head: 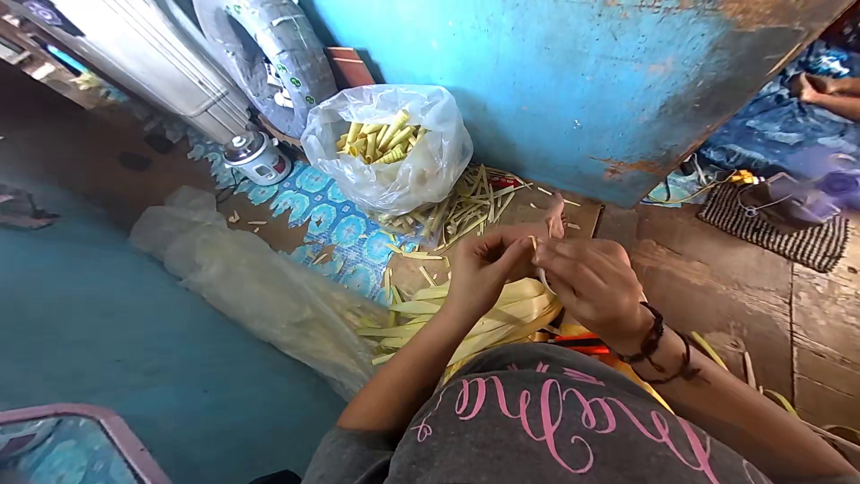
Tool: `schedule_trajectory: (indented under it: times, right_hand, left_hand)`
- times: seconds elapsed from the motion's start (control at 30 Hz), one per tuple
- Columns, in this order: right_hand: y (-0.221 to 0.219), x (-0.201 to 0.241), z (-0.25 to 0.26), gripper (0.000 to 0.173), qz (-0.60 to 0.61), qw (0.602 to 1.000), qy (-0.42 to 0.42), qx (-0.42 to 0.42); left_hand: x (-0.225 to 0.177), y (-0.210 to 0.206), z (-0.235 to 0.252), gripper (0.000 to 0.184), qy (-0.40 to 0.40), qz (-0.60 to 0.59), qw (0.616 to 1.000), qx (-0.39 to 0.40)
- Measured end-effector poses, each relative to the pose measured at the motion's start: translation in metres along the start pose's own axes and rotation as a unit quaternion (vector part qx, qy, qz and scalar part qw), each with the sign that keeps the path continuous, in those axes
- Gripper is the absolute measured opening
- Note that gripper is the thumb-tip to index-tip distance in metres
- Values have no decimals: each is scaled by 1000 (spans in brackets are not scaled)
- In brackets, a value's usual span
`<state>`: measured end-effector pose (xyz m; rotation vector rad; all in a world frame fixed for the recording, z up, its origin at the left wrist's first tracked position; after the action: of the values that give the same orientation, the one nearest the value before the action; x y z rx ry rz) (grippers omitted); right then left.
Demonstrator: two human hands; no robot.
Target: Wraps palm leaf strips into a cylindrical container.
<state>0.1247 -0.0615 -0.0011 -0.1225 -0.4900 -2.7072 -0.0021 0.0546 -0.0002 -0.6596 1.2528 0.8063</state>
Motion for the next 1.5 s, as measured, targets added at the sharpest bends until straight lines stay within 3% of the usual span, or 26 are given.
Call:
schedule_trajectory:
  times: [0.07,0.17,0.23,0.33,0.4,0.43,0.5,0.57,0.63,0.7,0.77,0.83,0.93,1.0,1.03,1.07,1.13,1.2,1.3,1.37,1.43,1.5]
  right_hand:
    - [1,-3,-1,16,31,999,8,14]
    - [5,-13,10,21,108,985,-138,4]
    - [4,-13,16,22,70,981,-179,-9]
    - [4,1,12,13,34,993,-92,-63]
    - [3,9,6,9,80,993,-46,-71]
    - [2,13,3,10,96,993,-32,-66]
    - [2,16,0,11,111,992,-23,-59]
    - [2,15,2,11,128,989,-50,-55]
    - [5,11,7,16,171,975,-129,-65]
    - [11,7,11,19,193,957,-209,-60]
    - [14,0,13,19,230,924,-304,-34]
    - [17,-10,14,16,300,857,-419,-14]
    - [10,-10,5,7,391,739,-548,38]
    - [8,-5,-1,24,444,685,-568,105]
    - [11,-7,-3,29,444,690,-557,129]
    - [15,-12,-2,29,418,721,-534,139]
    - [23,-22,0,18,351,768,-523,116]
    - [24,-24,3,13,355,728,-582,70]
    - [14,-14,-3,16,408,679,-599,119]
    - [17,-14,-8,28,396,714,-549,178]
    - [23,-20,-7,25,338,764,-526,161]
    - [22,-22,-4,18,350,732,-574,110]
  left_hand:
    - [-7,2,-7,12,-13,-43,998,40]
    - [-13,5,-9,22,-51,-51,994,79]
    - [-11,7,-5,15,-118,7,992,45]
    - [-5,10,-3,7,-164,27,984,-65]
    - [-13,7,-13,4,-115,-40,990,-70]
    - [-17,5,-18,10,-48,-98,993,-50]
    - [-17,0,-22,20,116,-210,970,24]
    - [-9,-5,-21,20,204,-254,940,102]
    - [-1,-6,-18,8,159,-218,956,116]
    - [-2,-5,-16,13,32,-121,987,98]
    - [-10,-3,-19,16,-90,-33,989,110]
    - [-17,0,-22,17,-154,16,980,122]
    - [-20,0,-22,11,-186,11,980,72]
    - [-20,3,-18,15,-165,41,983,71]
    - [-19,5,-16,17,-145,65,984,79]
    - [-20,7,-15,20,-127,93,983,95]
    - [-21,8,-15,29,-101,134,978,127]
    - [-19,5,-16,25,-96,120,981,115]
    - [-16,0,-15,16,-107,99,986,77]
    - [-17,-1,-14,19,-112,137,980,87]
    - [-17,-1,-15,25,-101,163,975,108]
    - [-15,-2,-15,22,-95,150,978,107]
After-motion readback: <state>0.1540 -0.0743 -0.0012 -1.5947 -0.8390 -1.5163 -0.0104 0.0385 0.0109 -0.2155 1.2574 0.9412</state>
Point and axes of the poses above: each hand's wrist, its own z-axis towards the middle knuckle, its own y-axis out of the back of the hand, x = y × z, the point moved 3 cm from there along z, towards the middle knuckle, and after that the axes turned 11 degrees about -x, right-handed, at the moved point
